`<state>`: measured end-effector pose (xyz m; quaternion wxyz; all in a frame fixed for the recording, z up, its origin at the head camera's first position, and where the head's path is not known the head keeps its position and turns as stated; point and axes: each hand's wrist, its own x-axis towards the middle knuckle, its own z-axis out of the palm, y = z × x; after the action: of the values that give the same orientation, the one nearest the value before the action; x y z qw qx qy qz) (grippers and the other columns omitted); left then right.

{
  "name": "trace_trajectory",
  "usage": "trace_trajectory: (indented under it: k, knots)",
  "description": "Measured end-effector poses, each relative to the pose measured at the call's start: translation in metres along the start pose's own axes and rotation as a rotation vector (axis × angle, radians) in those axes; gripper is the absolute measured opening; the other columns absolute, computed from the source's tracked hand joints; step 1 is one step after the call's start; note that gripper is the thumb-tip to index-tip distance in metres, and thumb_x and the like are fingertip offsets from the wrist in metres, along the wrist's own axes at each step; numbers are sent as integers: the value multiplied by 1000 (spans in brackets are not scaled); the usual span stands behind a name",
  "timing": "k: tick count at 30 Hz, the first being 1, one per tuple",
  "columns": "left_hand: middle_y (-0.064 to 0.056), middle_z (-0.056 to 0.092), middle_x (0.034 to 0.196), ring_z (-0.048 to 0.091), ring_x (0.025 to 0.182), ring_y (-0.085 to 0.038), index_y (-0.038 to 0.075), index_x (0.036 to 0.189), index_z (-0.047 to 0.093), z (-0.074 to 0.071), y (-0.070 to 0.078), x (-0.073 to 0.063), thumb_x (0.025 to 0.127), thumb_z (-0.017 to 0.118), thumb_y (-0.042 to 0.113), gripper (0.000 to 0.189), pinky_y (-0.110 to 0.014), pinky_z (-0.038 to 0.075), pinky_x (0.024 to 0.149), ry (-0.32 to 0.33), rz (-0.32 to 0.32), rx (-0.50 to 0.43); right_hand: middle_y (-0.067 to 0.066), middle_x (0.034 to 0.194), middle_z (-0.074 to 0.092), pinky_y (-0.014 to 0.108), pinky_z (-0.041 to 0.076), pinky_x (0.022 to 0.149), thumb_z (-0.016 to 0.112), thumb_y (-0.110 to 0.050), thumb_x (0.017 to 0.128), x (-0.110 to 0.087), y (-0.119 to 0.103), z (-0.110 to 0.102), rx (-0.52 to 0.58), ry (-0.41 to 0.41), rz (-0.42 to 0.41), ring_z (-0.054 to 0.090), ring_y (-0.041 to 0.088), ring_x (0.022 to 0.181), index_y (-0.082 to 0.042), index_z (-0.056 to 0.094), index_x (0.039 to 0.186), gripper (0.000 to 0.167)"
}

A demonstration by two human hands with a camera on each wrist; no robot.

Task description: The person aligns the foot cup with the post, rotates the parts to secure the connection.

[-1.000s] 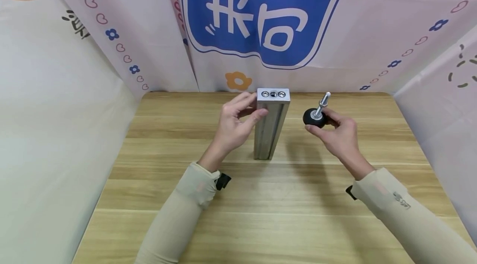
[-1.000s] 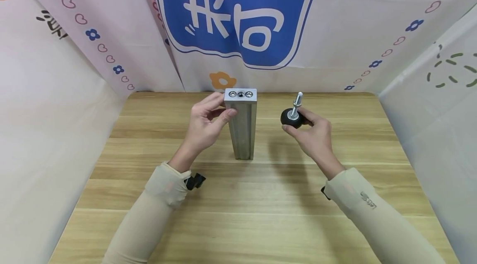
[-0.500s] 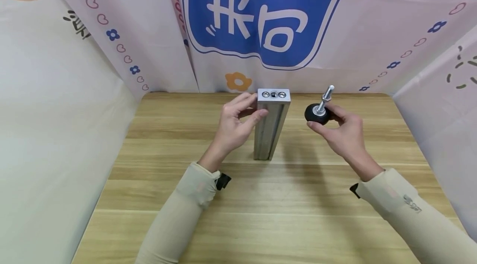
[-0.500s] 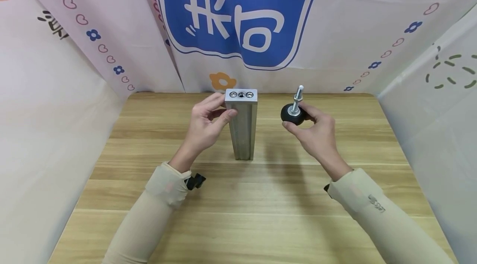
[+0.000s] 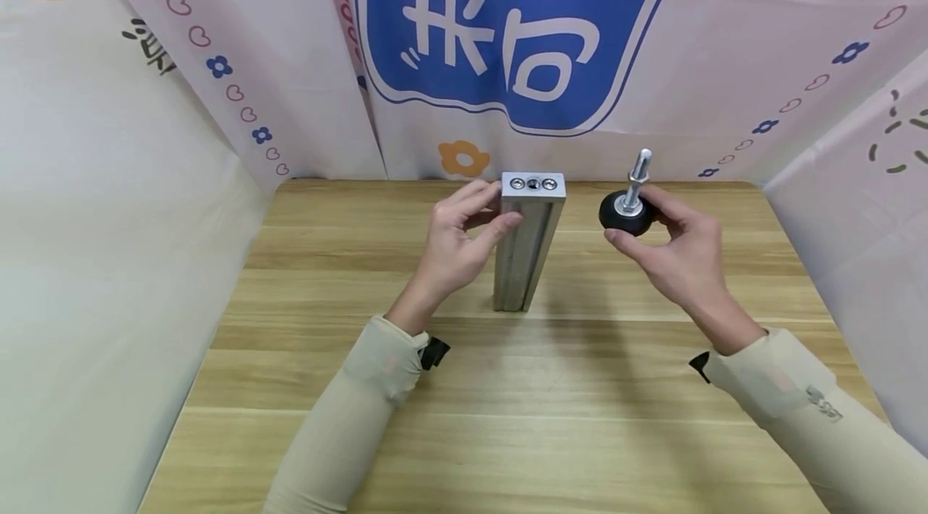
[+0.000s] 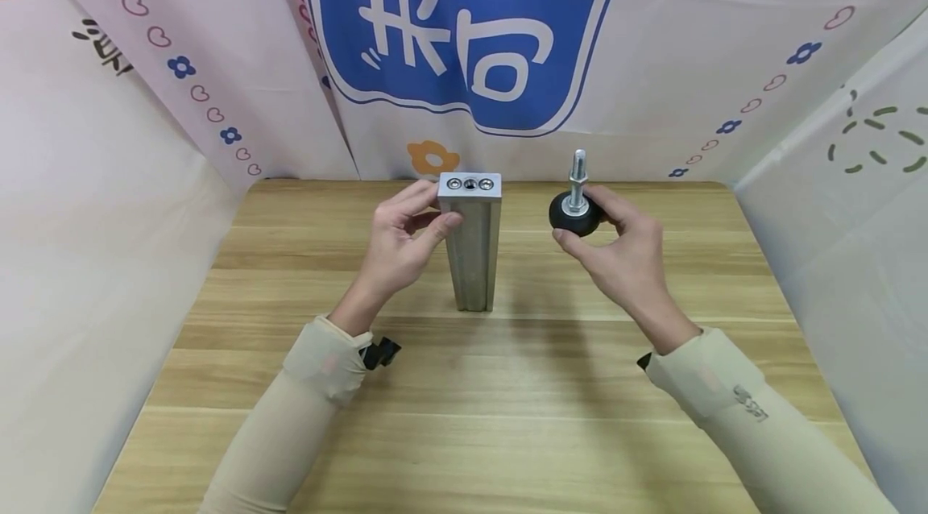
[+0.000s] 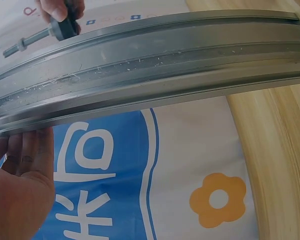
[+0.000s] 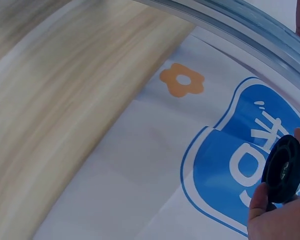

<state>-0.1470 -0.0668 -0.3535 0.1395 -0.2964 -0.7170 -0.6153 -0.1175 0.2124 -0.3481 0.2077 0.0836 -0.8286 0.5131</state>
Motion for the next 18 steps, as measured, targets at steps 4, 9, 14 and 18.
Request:
trace_trajectory:
  k: [4, 9, 14, 18]
  knots:
    - [-23, 70, 113, 70, 92, -23, -12, 131, 67, 0, 0, -1, 94, 74, -3, 38, -32, 67, 89, 0, -2, -4, -5, 117, 76, 9, 55, 93, 85, 10, 77, 1, -6, -2, 13, 3, -44, 68, -1, 101, 0, 74, 126, 52]
    - [-23, 71, 112, 69, 92, -22, -12, 131, 67, 1, 0, -1, 94, 75, -2, 38, -32, 67, 89, 4, 3, -3, 20, 122, 73, 8, 53, 94, 84, 12, 76, 2, -14, -5, -18, -19, -122, 65, 0, 106, 1, 73, 127, 53]
    - [-23, 71, 114, 71, 93, -25, -12, 131, 67, 1, -1, 0, 95, 75, -1, 39, -31, 67, 90, 3, 3, -3, 21, 120, 72, 7, 53, 97, 84, 14, 75, 5, -21, -9, -36, -22, -156, 64, 0, 109, 3, 72, 127, 54]
    - [-23, 71, 114, 71, 93, -26, -11, 132, 67, 1, -1, 0, 95, 75, -1, 39, -31, 66, 90, 0, -5, 4, 16, 121, 75, 7, 53, 97, 85, 13, 75, 6, -26, -10, -44, -27, -149, 64, 1, 107, 2, 73, 127, 55]
